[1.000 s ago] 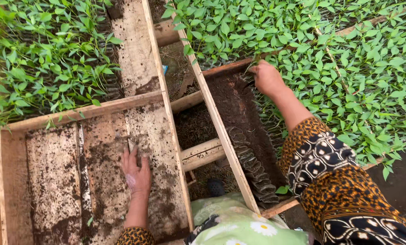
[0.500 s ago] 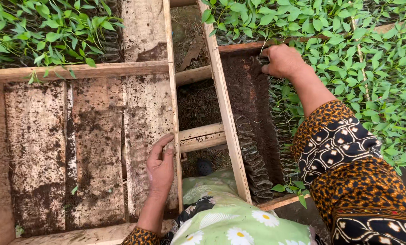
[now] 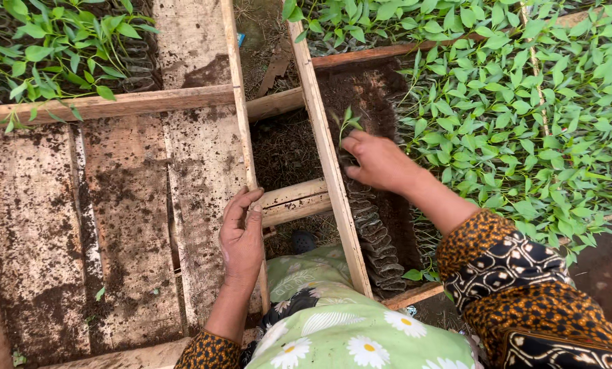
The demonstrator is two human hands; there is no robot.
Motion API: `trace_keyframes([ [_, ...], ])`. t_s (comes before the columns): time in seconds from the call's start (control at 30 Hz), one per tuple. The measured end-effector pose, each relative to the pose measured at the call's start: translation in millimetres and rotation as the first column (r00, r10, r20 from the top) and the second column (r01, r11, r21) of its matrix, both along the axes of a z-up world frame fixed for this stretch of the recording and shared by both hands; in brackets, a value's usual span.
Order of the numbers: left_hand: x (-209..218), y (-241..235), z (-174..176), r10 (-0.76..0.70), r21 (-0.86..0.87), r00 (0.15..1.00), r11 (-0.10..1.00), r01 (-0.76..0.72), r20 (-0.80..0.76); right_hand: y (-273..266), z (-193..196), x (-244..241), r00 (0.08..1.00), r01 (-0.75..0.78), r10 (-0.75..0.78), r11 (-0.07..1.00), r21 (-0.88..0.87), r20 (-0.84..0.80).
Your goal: The person selects seedlings from a tray by hand and places them into a wooden frame.
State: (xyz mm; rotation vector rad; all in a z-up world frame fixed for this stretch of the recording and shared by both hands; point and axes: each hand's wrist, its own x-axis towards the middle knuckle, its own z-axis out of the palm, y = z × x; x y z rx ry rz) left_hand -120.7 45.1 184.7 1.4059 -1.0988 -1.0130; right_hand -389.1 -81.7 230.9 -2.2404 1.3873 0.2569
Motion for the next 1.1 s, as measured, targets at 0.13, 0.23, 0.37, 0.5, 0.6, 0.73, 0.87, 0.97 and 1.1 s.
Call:
trace_keyframes([
  [0.13,2,3,8,-0.007,0.018,0.999,1.0,0.008,-0.051,6,32,-1,0.967,0.206,-0.229,0.961,0.183,0.113],
  [0.23,1,1,9,-0.001,0.013,0.995,1.0,0.002,-0.1,-8,4,-20,0.944,0.239,-0.27,0.956,0.168,0.192],
  [0.37,-2,10,9,0.025,-0.03,0.995,0.999,-0.028,-0.098,-11,-52,-32,0.919,0.284,-0.291,0.957,0.067,0.265],
  [0.5,-15,5,20,-0.009,-0.141,0.988,0.99,-0.012,-0.152,-16,-50,-22,0.838,0.449,-0.418,0.894,-0.006,0.351],
  [0.6,-28,4,12,-0.034,-0.115,0.973,0.993,0.008,-0.229,-10,-51,-33,0.731,0.588,-0.507,0.808,-0.043,0.457],
  [0.73,-54,-14,33,-0.124,-0.053,0.927,0.992,0.112,-0.353,35,4,20,0.574,0.501,-0.406,0.861,0.087,0.711],
  [0.87,-80,-31,2,0.209,0.313,0.69,0.949,0.026,-0.692,54,2,54,0.599,0.312,-0.327,0.936,0.163,0.731],
  [0.97,-78,-31,-3,0.398,0.442,0.354,0.896,0.05,-0.846,56,18,55,0.644,0.265,-0.311,0.948,0.178,0.699],
  [1.1,-58,-30,-5,0.428,0.44,0.106,0.878,0.189,-0.898,25,50,10,0.786,0.369,-0.268,0.927,-0.074,0.557],
])
